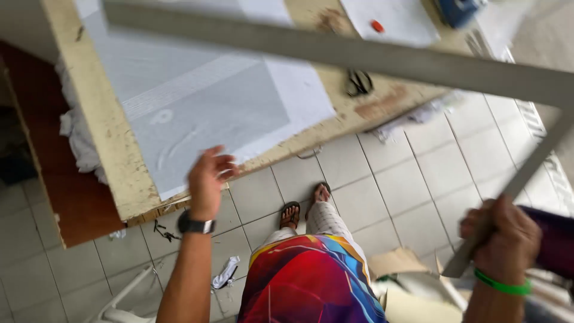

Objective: The person uses a large L-shaped ruler and a red marker to draw straight lines on a piece of white fabric laid out on a table. They repeatedly reposition the ruler to create a grid of intersecting lines across the material.

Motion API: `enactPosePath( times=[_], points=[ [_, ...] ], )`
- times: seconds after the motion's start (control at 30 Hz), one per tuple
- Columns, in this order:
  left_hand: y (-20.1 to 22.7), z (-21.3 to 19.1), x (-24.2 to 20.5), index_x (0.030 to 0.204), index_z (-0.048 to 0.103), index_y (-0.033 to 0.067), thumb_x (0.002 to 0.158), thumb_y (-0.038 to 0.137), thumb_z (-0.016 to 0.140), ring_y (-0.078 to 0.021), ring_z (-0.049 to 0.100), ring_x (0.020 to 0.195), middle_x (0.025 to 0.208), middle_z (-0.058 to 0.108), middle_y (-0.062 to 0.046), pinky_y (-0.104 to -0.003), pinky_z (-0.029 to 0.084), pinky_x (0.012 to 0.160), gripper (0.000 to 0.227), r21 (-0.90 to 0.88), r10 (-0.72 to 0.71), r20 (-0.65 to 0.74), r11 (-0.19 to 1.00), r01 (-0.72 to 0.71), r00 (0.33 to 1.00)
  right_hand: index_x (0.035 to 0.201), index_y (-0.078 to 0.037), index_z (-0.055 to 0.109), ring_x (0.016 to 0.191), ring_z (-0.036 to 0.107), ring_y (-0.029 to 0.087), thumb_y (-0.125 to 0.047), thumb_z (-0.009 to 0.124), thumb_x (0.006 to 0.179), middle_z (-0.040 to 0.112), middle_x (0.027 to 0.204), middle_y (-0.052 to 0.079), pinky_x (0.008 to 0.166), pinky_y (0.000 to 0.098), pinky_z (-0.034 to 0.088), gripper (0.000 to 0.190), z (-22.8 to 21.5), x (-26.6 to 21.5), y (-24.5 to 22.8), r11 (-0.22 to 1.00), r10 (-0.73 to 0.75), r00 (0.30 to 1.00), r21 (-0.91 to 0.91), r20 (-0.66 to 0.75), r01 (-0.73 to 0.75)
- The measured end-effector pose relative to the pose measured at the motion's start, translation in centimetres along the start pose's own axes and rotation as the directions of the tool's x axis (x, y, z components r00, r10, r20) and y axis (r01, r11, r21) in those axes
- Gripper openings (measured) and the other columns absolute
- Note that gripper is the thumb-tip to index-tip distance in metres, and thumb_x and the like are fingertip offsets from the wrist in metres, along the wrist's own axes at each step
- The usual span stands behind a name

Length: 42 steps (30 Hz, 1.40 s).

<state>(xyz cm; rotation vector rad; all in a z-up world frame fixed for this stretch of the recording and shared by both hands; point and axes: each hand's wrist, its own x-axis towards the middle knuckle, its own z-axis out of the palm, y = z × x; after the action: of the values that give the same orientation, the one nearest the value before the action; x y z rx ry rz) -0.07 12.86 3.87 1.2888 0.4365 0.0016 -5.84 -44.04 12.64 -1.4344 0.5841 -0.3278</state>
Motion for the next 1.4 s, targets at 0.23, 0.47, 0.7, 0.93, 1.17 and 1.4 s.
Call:
enactPosePath(
  times=[0.23,0.47,0.7,0.93,1.17,1.4],
  points=[
    [7.6,-9.8,-1.7,0.125,0.074,0.0196,0.077,0.083,0.058,-0.0378,0.065,0.122,0.132,0.068,-0.014,-0.061,0.054,0.111,0.081,-0.640,-0.119,-0.544,0.699,-0.318,0.831,0.084,-0.004,0.057,0.043,0.052,0.021,-0.027,0.066,0.114,0.055,0.057,0.013,0.040,0.0329,0.041,0.039,19.9,10.9,5.5,0.909,0.302,0.834,-0.404,0.462,-0.105],
    [-2.6,-20.0,0.0,0.153,0.047,0.0303,0.087,0.000,0.087,-0.0345,0.068,0.081,0.103,0.076,-0.018,-0.053,0.068,0.080,0.083,-0.300,-0.145,-0.932,0.825,-0.479,0.333,0.120,0.002,0.067,0.044,0.054,0.024,-0.033,0.075,0.101,0.057,0.060,0.014,0.040,0.0367,0.043,0.041,33.9,13.7,5.6,0.719,0.496,0.722,-0.695,0.483,-0.029],
    [2.1,-23.5,8.0,0.140,0.049,0.0173,0.099,0.007,0.086,-0.0285,0.079,0.117,0.135,0.046,-0.011,-0.037,0.080,0.084,0.056,-0.117,-0.086,-0.950,0.989,-0.089,0.300,0.172,-0.007,0.048,0.043,0.054,0.020,-0.031,0.083,0.093,0.067,0.064,0.018,0.038,0.0341,0.051,0.089,41.0,11.9,9.3,0.627,0.352,0.773,-0.746,0.528,0.225],
    [-3.5,-33.5,15.8,0.133,0.059,0.0067,0.095,0.014,0.098,-0.0220,0.056,0.109,0.126,0.057,-0.013,-0.036,0.056,0.093,0.055,0.435,0.353,-0.789,0.899,0.051,0.503,0.158,0.013,0.052,0.101,0.069,0.052,-0.013,0.087,0.093,0.065,0.132,0.039,0.082,0.0585,0.061,0.079,42.0,10.0,15.4,0.603,0.209,0.877,-0.763,0.433,0.233],
    [-2.8,-35.6,16.7,0.141,0.060,-0.0078,0.110,0.001,0.104,-0.0324,0.054,0.117,0.132,0.053,-0.024,-0.046,0.060,0.089,0.055,0.680,0.465,-0.583,0.728,0.087,0.666,0.135,-0.004,0.054,0.058,0.066,0.020,-0.044,0.086,0.091,0.070,0.077,0.010,0.046,0.0353,0.062,0.068,44.0,9.4,18.1,0.499,0.189,0.925,-0.843,0.329,0.198],
    [-1.5,-34.0,15.6,0.141,0.067,-0.0191,0.116,-0.009,0.104,-0.0391,0.065,0.112,0.133,0.067,-0.034,-0.048,0.060,0.089,0.047,0.780,0.476,-0.537,0.594,0.196,0.696,0.159,-0.008,0.061,0.052,0.038,0.010,-0.046,0.078,0.099,0.048,0.068,0.000,0.044,0.0276,0.039,0.073,45.0,10.8,19.3,0.477,0.158,0.896,-0.827,0.414,0.298]
  ],
)
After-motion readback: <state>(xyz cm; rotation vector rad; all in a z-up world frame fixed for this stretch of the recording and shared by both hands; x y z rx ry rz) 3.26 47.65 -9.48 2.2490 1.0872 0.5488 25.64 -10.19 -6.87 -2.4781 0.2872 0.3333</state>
